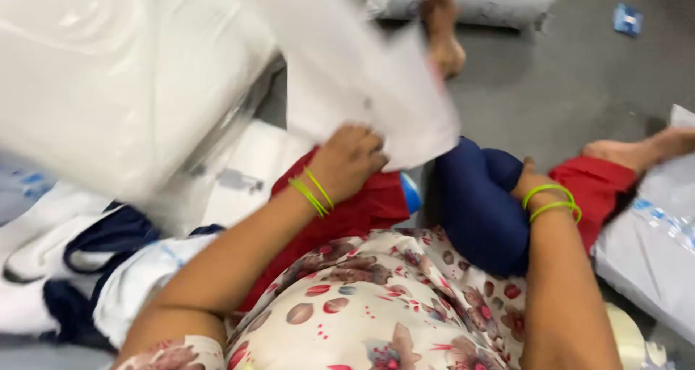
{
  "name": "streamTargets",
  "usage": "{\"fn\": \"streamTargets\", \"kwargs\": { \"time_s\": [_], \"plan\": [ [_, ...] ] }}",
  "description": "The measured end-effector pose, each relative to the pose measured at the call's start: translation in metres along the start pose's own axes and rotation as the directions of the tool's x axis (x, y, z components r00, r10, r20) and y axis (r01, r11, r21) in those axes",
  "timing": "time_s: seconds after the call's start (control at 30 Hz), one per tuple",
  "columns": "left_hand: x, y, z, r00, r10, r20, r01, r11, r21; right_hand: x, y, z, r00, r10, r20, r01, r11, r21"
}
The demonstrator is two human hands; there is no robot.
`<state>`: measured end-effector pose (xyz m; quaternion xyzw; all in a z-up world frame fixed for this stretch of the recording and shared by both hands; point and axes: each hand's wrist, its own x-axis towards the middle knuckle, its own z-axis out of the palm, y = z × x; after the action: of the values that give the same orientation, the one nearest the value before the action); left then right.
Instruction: The person packs foam neck pillows into plastic bags and seals them with blue adhesive tape while sitting on the floor.
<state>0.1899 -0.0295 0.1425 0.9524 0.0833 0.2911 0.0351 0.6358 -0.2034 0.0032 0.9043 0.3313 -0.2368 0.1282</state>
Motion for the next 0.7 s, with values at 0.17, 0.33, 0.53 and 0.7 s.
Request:
{"fn": "streamTargets", "kwargs": {
  "time_s": [0.17, 0.33, 0.53, 0.7],
  "plan": [
    [-0.031, 0.038, 0.036, 0.988, -0.153, 0.015, 0.152, 0.987, 0.057, 0.014, 0.036, -0.026, 0.998, -0.037, -0.047, 0.033, 0.996, -0.079],
    [-0.036, 0.031, 0.041, 0.975, -0.224, -0.008, 0.222, 0.971, -0.088, -0.029, 0.012, -0.048, 0.958, -0.151, -0.242, 0.247, 0.864, 0.439],
    [-0.055, -0.006, 0.094, 0.879, -0.423, 0.22, 0.473, 0.834, -0.283, -0.222, -0.105, -0.045, 0.846, -0.517, -0.131, 0.483, 0.847, -0.223],
    [-0.034, -0.053, 0.099, 0.695, -0.719, 0.001, 0.639, 0.617, -0.459, -0.177, -0.055, 0.041, 0.797, -0.461, -0.391, 0.347, 0.879, -0.329]
  ]
}}
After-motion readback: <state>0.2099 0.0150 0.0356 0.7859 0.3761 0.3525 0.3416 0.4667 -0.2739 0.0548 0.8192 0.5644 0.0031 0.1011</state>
